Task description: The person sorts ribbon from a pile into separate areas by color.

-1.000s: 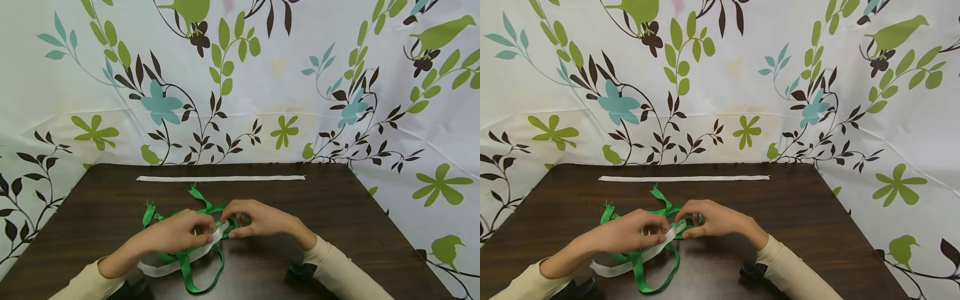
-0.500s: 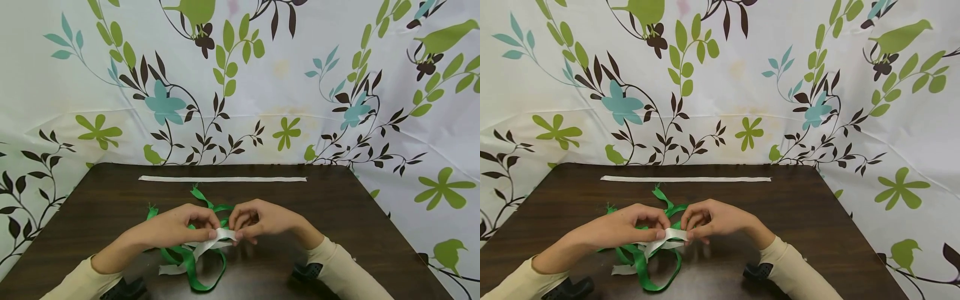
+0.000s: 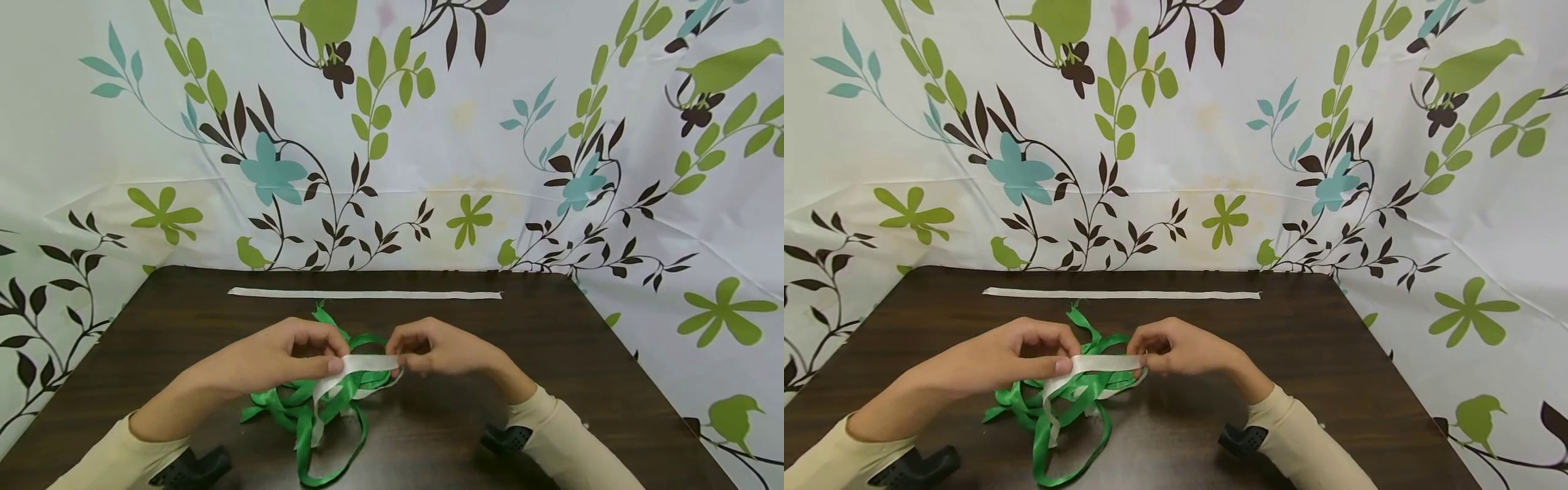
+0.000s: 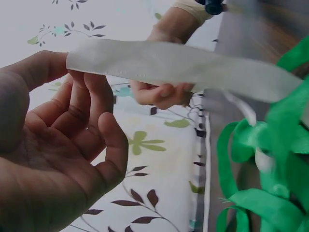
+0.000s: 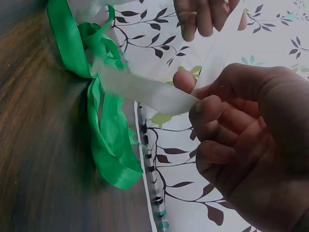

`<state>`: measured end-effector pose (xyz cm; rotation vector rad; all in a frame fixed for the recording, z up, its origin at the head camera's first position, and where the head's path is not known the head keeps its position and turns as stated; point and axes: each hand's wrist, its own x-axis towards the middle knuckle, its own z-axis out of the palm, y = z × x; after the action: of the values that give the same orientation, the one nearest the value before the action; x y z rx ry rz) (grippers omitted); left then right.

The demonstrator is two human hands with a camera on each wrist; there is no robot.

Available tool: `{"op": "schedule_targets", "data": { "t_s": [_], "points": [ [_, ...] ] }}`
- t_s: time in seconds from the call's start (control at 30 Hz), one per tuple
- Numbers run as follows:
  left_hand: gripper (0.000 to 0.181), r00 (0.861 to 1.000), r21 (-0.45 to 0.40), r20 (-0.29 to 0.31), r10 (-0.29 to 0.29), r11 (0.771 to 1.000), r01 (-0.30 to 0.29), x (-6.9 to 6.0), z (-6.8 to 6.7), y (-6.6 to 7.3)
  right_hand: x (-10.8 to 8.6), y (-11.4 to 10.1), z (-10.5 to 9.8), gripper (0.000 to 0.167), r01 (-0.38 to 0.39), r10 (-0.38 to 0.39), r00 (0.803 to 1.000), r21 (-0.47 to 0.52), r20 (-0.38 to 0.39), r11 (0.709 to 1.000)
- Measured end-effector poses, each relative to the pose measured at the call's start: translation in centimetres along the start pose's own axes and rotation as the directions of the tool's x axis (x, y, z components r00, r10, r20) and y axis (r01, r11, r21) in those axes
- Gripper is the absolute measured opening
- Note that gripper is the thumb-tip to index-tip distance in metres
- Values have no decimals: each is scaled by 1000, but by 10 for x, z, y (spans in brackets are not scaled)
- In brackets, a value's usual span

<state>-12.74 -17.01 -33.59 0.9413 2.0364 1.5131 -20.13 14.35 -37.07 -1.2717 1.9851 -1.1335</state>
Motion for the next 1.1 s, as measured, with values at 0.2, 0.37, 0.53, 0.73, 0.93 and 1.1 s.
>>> {"op": "schedule_targets", "data": {
  "t_s": [0.2,0.37,0.53,0.73,0.93,1.1],
  "points": [
    [13,999,-16,-32,27,999,-28,-8,-8,8,-6,4,-4,21,-5,5,999,-9,-41,1000],
    [15,997,-59,-71,42,997,-46,-12,-18,9,-18,8,-15,17,-57,53,992,-34,-111,998],
    [16,978,-28,-207,8,1000,-14,-14,-40,0,-33,13,-39,14,-159,140,961,-64,-241,985],
    [22,943,-29,-326,-70,998,64,-12,-67,-22,-48,21,-69,11,-215,176,900,-57,-399,975],
    [26,937,-38,-334,-100,995,92,-12,-78,-35,-58,27,-89,16,-222,166,869,-69,-466,973],
    [25,935,-26,-341,-98,995,95,-12,-82,-42,-65,27,-101,19,-255,161,831,-109,-532,961]
  ]
}}
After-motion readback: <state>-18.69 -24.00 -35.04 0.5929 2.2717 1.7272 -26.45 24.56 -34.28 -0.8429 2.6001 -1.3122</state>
